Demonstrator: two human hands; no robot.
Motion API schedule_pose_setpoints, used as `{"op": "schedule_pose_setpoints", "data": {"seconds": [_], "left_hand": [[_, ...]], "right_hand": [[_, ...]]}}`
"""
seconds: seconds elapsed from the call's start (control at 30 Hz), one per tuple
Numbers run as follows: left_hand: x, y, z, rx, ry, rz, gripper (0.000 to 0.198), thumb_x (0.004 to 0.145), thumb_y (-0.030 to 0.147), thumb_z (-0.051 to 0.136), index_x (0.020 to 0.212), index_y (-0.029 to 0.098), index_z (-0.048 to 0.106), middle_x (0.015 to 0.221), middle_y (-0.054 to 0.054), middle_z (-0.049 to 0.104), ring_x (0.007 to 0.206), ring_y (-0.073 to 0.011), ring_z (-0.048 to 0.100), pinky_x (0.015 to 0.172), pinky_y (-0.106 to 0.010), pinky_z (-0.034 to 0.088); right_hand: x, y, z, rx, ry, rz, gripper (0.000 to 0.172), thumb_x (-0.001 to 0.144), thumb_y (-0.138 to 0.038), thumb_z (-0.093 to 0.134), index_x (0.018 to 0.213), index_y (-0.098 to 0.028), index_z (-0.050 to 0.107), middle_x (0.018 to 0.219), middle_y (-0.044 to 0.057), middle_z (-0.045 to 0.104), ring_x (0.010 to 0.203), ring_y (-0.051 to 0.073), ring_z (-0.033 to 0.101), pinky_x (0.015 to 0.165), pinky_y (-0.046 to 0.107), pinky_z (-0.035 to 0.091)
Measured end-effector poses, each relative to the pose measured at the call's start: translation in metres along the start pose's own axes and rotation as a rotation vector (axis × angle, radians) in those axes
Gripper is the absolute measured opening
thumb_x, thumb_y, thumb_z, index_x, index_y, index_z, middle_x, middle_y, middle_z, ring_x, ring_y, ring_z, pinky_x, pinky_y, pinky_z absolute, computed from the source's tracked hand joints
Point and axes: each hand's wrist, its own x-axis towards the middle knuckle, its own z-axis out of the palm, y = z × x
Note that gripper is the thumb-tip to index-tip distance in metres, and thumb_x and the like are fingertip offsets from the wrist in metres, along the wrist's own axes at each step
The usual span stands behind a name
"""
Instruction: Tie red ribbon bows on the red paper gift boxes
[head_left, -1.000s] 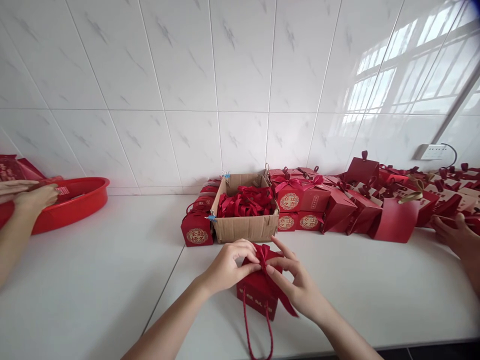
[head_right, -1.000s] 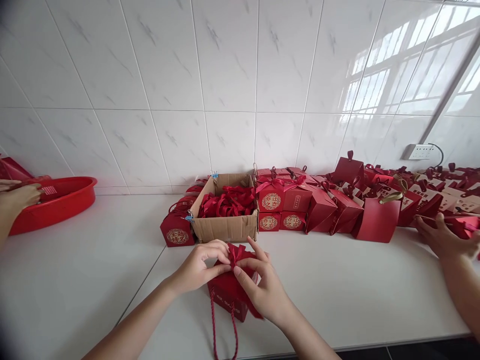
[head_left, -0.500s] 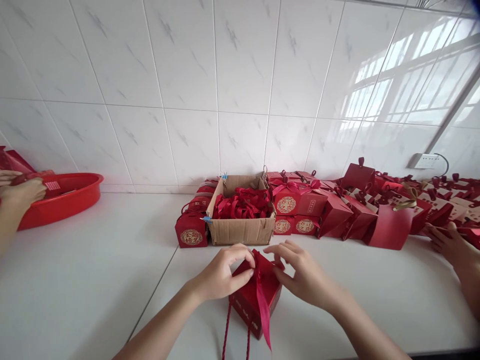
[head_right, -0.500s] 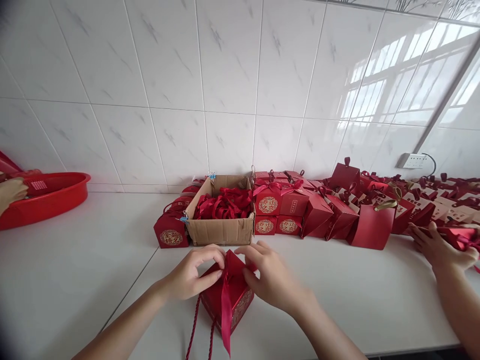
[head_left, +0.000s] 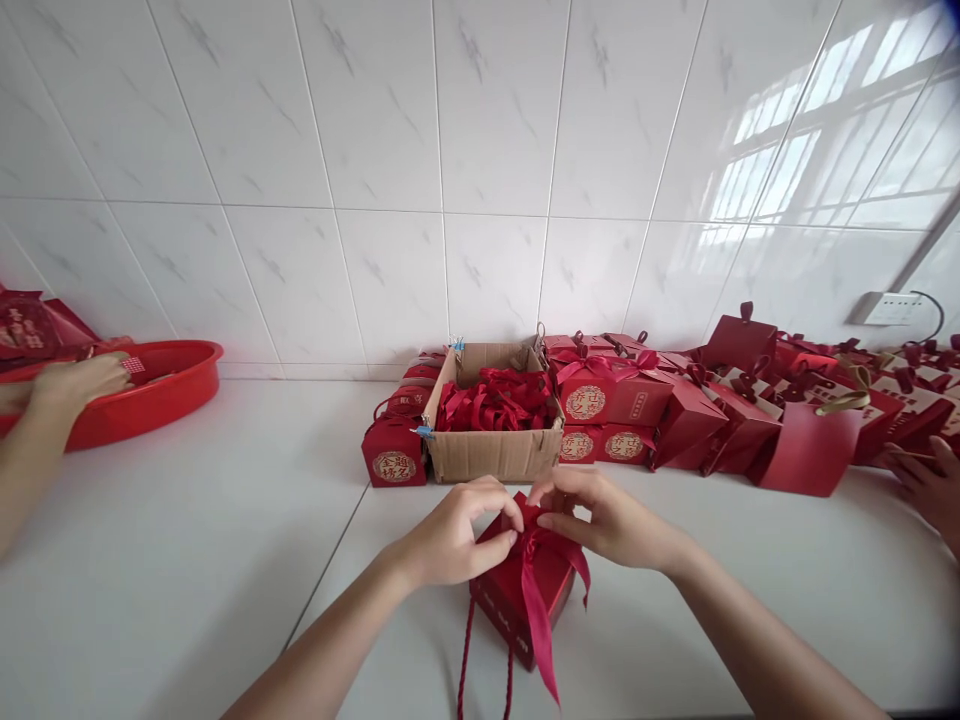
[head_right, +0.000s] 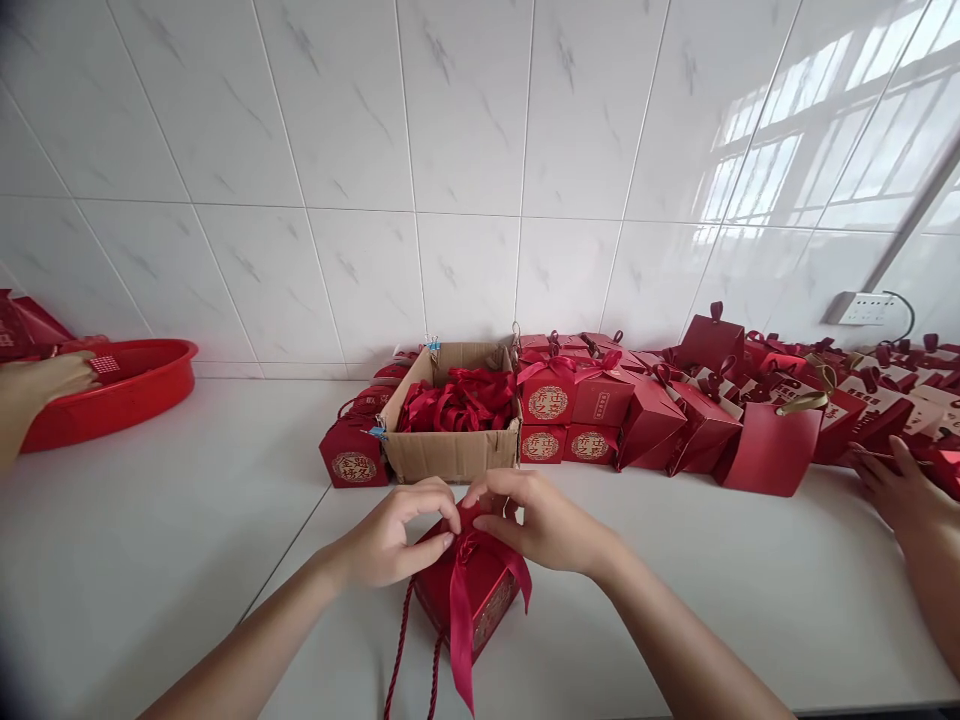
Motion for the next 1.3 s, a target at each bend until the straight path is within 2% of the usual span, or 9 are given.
{"op": "schedule_pose_setpoints", "data": {"seconds": [0.13,0.3,0.43,0.57,0.7,0.83,0.93,1.1,1.3], "left_hand": [[0.002,0.006,-0.010,0.062,-0.032,-0.053,0.012,0.079,0.011,0.055,0.079,0.020,0.063,0.081,0.001,0.063,0.080,-0.0134,0.057,0.079,-0.026,0.044],[0.006,0.007,-0.019,0.140,-0.093,-0.111,0.012,0.075,0.011,0.056,0.078,0.020,0.064,0.082,0.001,0.062,0.082,-0.0139,0.057,0.078,-0.026,0.044],[0.008,0.007,-0.022,0.121,-0.141,-0.071,0.015,0.077,0.010,0.053,0.080,0.021,0.063,0.081,0.003,0.063,0.083,-0.0136,0.055,0.076,-0.025,0.043],[0.013,0.010,-0.022,0.121,-0.164,-0.042,0.014,0.078,0.011,0.053,0.080,0.021,0.062,0.082,0.002,0.060,0.083,-0.0137,0.054,0.076,-0.025,0.043],[0.020,0.012,-0.020,0.200,-0.224,-0.041,0.011,0.074,0.010,0.053,0.075,0.020,0.057,0.086,0.000,0.055,0.087,-0.0160,0.051,0.077,-0.027,0.044],[0.023,0.010,-0.017,0.287,-0.227,-0.026,0.008,0.073,0.011,0.054,0.072,0.019,0.053,0.091,-0.001,0.054,0.097,-0.0202,0.048,0.092,-0.036,0.040],[0.024,0.008,-0.018,0.190,-0.227,-0.041,0.011,0.075,0.010,0.050,0.075,0.020,0.053,0.099,-0.001,0.056,0.107,-0.0209,0.045,0.101,-0.038,0.034],[0.023,0.009,-0.020,0.001,-0.351,-0.097,0.012,0.075,0.009,0.046,0.073,0.020,0.049,0.112,-0.003,0.055,0.122,-0.0224,0.038,0.104,-0.038,0.034],[0.019,0.002,-0.015,-0.032,-0.289,-0.112,0.012,0.072,0.009,0.042,0.068,0.020,0.044,0.125,-0.004,0.053,0.129,-0.0253,0.030,0.109,-0.045,0.026]], "right_hand": [[-0.014,0.005,0.001,-0.207,-0.064,-0.155,0.034,0.094,-0.012,0.042,0.108,-0.025,0.070,0.092,0.006,0.057,0.077,0.012,0.055,0.068,0.025,0.046],[-0.019,0.010,0.009,-0.381,-0.122,-0.144,0.041,0.094,-0.011,0.040,0.121,-0.029,0.064,0.089,0.006,0.050,0.077,0.015,0.051,0.065,0.027,0.047],[-0.019,0.006,0.012,-0.482,-0.183,-0.106,0.051,0.090,-0.006,0.039,0.131,-0.031,0.056,0.090,0.006,0.048,0.079,0.016,0.049,0.067,0.028,0.047],[-0.018,0.000,0.012,-0.582,-0.221,-0.111,0.058,0.085,0.000,0.039,0.130,-0.033,0.057,0.088,0.006,0.046,0.078,0.017,0.046,0.067,0.028,0.045],[-0.018,0.000,0.011,-0.532,-0.243,-0.119,0.059,0.085,0.001,0.039,0.126,-0.036,0.060,0.087,0.005,0.044,0.079,0.017,0.045,0.069,0.029,0.045],[-0.019,0.005,0.011,-0.397,-0.215,-0.134,0.055,0.086,0.000,0.040,0.120,-0.036,0.065,0.084,0.005,0.044,0.077,0.017,0.045,0.067,0.029,0.044],[-0.019,0.008,0.012,-0.327,-0.189,-0.151,0.053,0.087,-0.001,0.040,0.118,-0.035,0.066,0.087,0.006,0.047,0.079,0.017,0.047,0.067,0.030,0.045],[-0.018,0.009,0.012,-0.254,-0.171,-0.174,0.048,0.089,-0.003,0.043,0.117,-0.034,0.067,0.101,0.007,0.052,0.093,0.018,0.051,0.078,0.033,0.048],[-0.018,0.011,0.014,-0.295,-0.164,-0.161,0.048,0.090,-0.004,0.043,0.118,-0.036,0.066,0.096,0.006,0.052,0.089,0.018,0.051,0.075,0.032,0.048]]}}
